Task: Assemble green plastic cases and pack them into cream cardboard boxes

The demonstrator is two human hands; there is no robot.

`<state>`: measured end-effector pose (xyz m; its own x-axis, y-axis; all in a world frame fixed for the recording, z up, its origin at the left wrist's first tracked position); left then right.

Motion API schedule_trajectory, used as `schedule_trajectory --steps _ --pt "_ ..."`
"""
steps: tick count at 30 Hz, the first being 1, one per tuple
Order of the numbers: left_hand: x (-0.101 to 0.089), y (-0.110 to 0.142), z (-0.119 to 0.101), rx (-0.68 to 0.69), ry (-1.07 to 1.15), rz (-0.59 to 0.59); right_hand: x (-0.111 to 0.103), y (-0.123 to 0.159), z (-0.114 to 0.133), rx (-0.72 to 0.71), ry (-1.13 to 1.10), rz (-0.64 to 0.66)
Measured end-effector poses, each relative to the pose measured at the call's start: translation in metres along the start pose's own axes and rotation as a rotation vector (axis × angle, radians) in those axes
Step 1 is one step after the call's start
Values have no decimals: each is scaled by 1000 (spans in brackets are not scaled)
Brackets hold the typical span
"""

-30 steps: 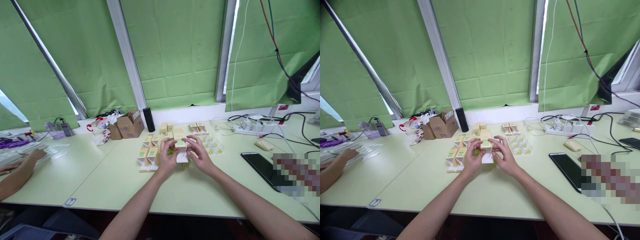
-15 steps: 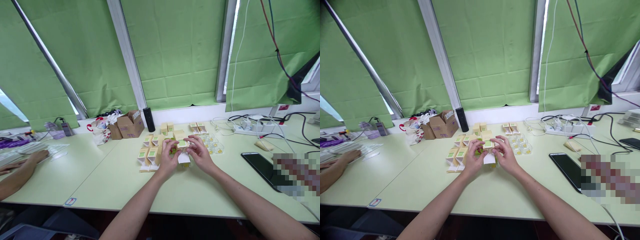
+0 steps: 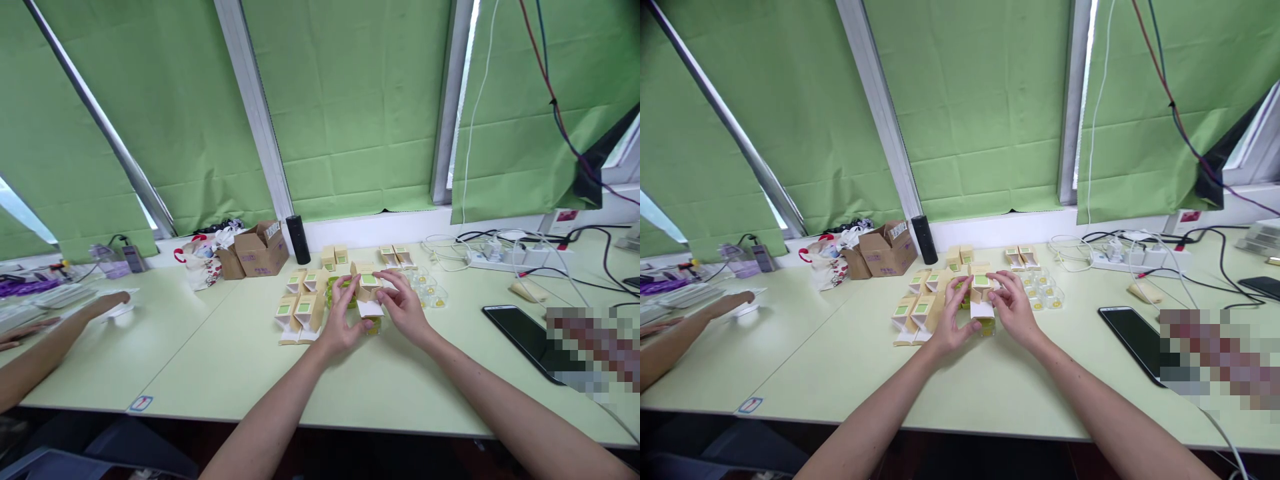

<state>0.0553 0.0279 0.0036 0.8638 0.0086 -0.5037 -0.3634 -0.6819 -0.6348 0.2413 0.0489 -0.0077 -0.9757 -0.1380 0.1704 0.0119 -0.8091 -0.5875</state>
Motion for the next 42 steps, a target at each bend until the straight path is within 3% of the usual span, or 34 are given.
schedule_trajectory --steps 8,21,42 --pt "-1 0 -1 -21 8 -102 3 3 -1 15 13 38" --pt "-4 -3 0 -99 71 -162 3 6 3 12 -55 140" --pt "-2 -2 9 -139 106 -214 6 9 7 9 -22 195"
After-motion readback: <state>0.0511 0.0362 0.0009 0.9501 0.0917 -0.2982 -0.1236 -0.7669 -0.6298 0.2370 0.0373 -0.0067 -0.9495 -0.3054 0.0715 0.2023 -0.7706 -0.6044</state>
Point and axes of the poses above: each hand's wrist, its own y-axis away from the middle knuckle, its own x-axis out of the palm, z = x × y, the point moved 3 cm from there along -y, towards the middle knuckle, and after that the axes turned 8 degrees about -y, right-handed, at the moved point
